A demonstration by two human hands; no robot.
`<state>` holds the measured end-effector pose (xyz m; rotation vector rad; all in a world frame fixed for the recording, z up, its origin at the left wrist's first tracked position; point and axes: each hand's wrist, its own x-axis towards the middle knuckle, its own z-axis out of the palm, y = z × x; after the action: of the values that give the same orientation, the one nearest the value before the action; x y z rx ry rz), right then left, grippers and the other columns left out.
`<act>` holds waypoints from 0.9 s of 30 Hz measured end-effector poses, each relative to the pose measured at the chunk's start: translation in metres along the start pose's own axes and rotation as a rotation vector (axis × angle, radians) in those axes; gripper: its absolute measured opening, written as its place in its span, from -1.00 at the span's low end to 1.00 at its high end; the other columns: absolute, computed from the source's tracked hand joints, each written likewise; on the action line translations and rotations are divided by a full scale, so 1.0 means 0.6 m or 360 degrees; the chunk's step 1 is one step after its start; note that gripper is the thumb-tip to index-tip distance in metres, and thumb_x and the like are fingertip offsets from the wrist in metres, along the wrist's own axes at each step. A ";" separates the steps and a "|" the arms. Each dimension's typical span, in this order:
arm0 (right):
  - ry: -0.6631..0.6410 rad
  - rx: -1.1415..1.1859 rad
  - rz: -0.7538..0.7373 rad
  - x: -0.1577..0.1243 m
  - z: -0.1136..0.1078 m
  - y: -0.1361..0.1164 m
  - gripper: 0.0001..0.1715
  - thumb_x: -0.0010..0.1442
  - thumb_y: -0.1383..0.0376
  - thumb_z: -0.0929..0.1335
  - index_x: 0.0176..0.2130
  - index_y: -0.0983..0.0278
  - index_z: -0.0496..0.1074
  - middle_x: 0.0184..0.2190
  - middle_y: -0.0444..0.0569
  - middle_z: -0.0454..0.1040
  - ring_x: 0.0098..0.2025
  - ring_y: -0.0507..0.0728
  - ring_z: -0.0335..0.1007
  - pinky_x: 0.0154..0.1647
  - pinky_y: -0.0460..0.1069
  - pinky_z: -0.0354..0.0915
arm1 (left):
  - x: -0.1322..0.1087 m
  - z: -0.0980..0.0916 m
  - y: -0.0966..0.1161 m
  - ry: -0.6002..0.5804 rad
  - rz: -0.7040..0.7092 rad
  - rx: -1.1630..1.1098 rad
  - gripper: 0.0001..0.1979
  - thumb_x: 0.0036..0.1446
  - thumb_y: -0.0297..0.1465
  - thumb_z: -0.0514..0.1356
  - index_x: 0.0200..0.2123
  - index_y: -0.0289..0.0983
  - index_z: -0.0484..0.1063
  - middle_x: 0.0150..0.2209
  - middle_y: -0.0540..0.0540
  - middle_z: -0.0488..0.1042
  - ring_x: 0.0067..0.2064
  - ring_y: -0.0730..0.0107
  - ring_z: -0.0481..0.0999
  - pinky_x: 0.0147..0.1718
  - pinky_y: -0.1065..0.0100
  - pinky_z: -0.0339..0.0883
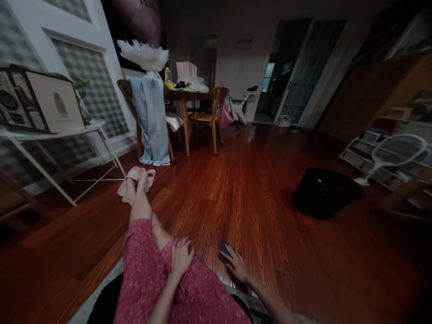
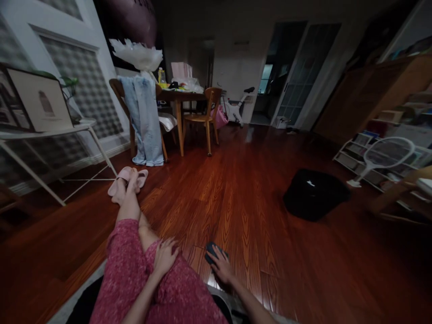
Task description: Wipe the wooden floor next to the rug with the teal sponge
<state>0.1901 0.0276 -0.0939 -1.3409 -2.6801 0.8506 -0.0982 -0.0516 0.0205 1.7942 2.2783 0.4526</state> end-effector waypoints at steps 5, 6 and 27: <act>0.0191 0.0067 -0.0008 -0.112 0.052 0.031 -0.38 0.41 -0.04 0.05 0.36 -0.10 0.14 0.46 -0.14 -0.01 0.49 0.20 -0.19 0.44 0.30 -0.15 | -0.003 -0.002 0.002 0.0007 -0.0008 -0.0021 -0.62 0.25 -0.36 0.06 0.06 -0.17 0.53 0.19 -0.14 0.48 0.26 0.22 0.38 0.35 0.03 -0.05; 0.0213 0.0055 0.0019 -0.112 0.050 0.036 -0.39 0.41 -0.03 0.06 0.36 -0.11 0.15 0.46 -0.15 0.00 0.48 0.20 -0.18 0.44 0.30 -0.13 | -0.003 -0.002 0.001 0.0010 -0.0004 -0.0027 -0.62 0.25 -0.36 0.06 0.06 -0.16 0.53 0.19 -0.14 0.48 0.26 0.22 0.38 0.35 0.03 -0.04; 0.0060 -0.0017 -0.0174 -0.042 0.032 0.018 -0.40 0.40 0.00 0.11 0.36 -0.10 0.15 0.46 -0.15 -0.02 0.48 0.20 -0.17 0.44 0.28 -0.12 | -0.001 0.011 -0.004 0.0072 0.0017 -0.0060 -0.64 0.24 -0.36 0.07 0.03 -0.14 0.55 0.18 -0.12 0.49 0.25 0.20 0.39 0.35 0.02 -0.02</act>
<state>0.2090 0.0050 -0.1103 -1.1870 -2.7040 0.7928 -0.0980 -0.0522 0.0137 1.7970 2.2748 0.5397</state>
